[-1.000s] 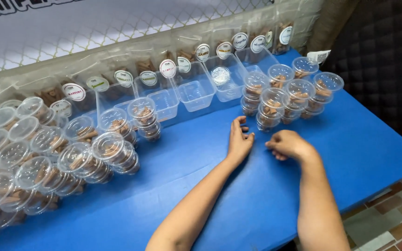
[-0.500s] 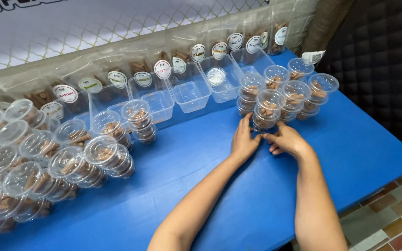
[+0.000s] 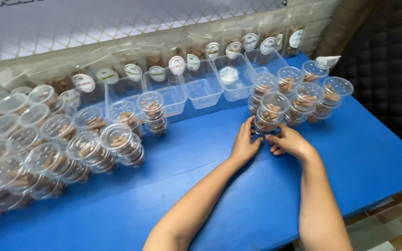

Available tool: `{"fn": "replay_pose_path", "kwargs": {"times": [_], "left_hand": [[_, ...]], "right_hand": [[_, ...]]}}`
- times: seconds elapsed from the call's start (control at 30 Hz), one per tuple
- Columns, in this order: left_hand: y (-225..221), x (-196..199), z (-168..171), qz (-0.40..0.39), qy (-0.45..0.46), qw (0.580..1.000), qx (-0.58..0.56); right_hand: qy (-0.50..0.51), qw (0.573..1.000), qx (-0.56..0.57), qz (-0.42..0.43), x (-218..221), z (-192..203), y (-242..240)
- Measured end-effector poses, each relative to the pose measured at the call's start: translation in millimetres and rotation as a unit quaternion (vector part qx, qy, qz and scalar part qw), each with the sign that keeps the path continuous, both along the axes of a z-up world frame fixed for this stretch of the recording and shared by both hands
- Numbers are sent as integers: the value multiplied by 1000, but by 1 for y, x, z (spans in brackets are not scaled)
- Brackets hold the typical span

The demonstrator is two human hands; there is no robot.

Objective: The person stacks small transparent plastic containers filled with cinnamon sticks on a blue table. They repeatedly pick up stacks and place them into a growing pile, occasionally adjusting alignment.

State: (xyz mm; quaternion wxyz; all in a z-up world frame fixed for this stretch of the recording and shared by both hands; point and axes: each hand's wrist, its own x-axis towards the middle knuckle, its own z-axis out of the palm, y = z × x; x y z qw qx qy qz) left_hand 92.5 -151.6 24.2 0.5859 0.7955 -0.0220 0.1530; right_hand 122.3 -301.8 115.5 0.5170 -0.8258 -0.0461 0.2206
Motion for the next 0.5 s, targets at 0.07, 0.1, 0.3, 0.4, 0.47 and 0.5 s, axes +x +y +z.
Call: {"fn": "replay_pose_path", "kwargs": {"times": [0.07, 0.1, 0.3, 0.4, 0.47, 0.5], "left_hand": [[6, -3, -5, 7, 2, 1000, -9], [9, -5, -7, 9, 3, 1000, -17], [30, -19, -14, 41, -8, 998, -38], [44, -37, -7, 56, -16, 998, -37], [54, -43, -8, 66, -18, 997, -37], [59, -46, -8, 72, -19, 996, -37]], "right_hand": [[-3, 1000, 2, 10, 3, -10, 5], [-6, 1000, 5, 15, 4, -15, 7], [-21, 996, 57, 64, 13, -45, 27], [-33, 993, 73, 91, 13, -60, 39], [-33, 991, 82, 104, 9, -65, 49], [-32, 989, 91, 112, 7, -66, 54]]}}
